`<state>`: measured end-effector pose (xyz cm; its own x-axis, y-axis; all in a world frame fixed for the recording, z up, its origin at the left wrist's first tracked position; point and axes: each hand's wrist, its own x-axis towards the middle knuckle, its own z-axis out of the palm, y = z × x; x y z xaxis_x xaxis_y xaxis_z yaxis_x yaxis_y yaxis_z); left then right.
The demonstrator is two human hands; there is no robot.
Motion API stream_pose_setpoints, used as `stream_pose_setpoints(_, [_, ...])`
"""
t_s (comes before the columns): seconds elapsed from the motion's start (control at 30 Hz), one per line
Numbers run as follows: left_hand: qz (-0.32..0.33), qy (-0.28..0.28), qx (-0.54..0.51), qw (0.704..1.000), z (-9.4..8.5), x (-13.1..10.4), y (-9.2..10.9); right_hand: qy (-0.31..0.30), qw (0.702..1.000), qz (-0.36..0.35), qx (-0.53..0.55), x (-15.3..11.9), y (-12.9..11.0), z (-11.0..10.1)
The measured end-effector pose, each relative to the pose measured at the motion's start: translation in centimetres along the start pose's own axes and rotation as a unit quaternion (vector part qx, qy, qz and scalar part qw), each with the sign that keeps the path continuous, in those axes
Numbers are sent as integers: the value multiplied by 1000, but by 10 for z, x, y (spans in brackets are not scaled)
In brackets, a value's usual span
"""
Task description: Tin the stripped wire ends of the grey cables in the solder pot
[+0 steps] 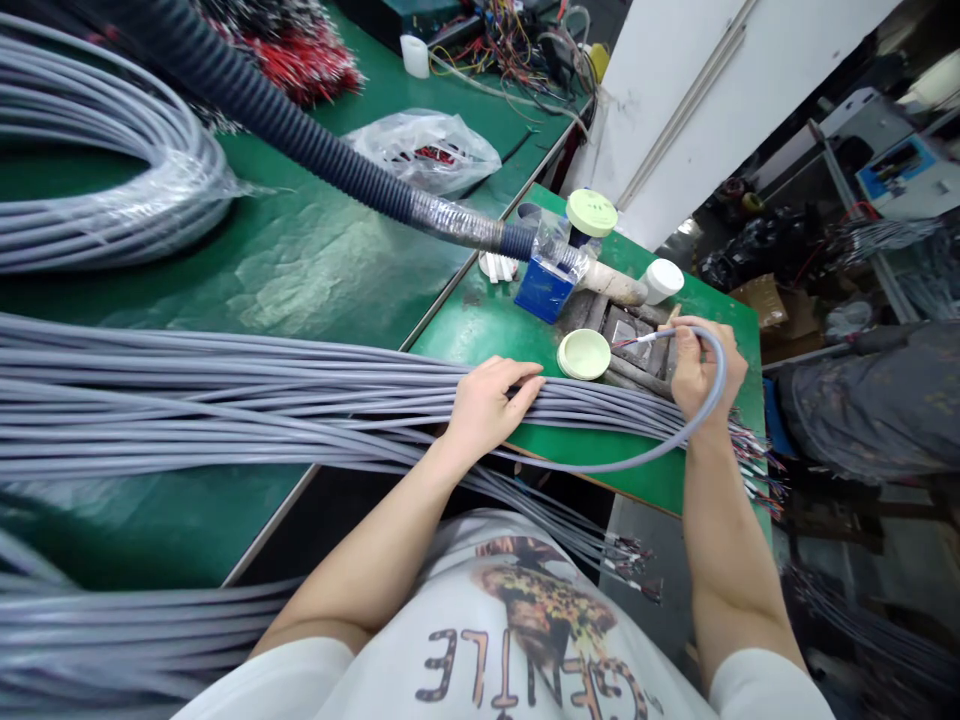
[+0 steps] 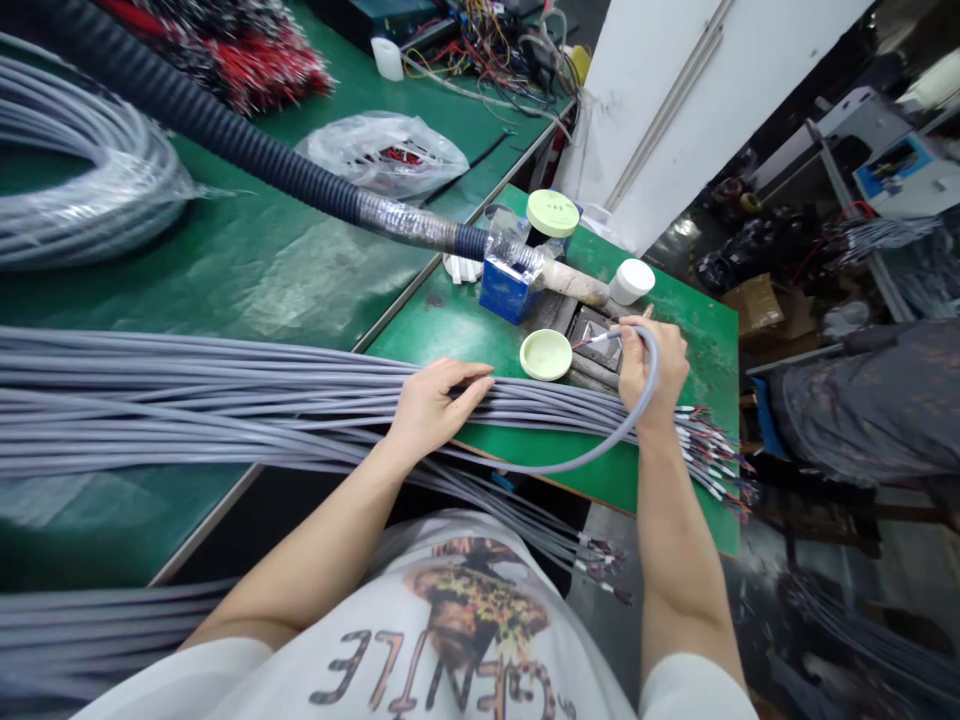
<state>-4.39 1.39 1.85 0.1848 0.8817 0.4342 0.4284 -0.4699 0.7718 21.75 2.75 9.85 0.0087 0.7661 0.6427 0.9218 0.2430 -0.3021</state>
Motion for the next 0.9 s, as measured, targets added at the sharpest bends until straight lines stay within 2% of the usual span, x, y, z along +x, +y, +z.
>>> stream_pose_setpoints(0.1, [-5, -4, 2, 1000, 0, -1, -1, 5, 999, 7, -52, 4, 26, 0])
stream_pose_setpoints(0.2, [-3, -6, 4, 1000, 1, -1, -2, 5, 996, 17, -91, 4, 50, 8])
stream_pose_setpoints(0.33, [-1, -7, 3, 1000, 1, -1, -1, -7, 993, 26, -113, 3, 69, 21])
stream_pose_setpoints(0.8, [-3, -5, 3, 1000, 0, 1, 1, -15, 992, 37, -123, 8, 91, 43])
stream_pose_setpoints(0.9, [-4, -6, 3, 1000, 0, 2, 1, -16, 993, 40, -112, 8, 89, 41])
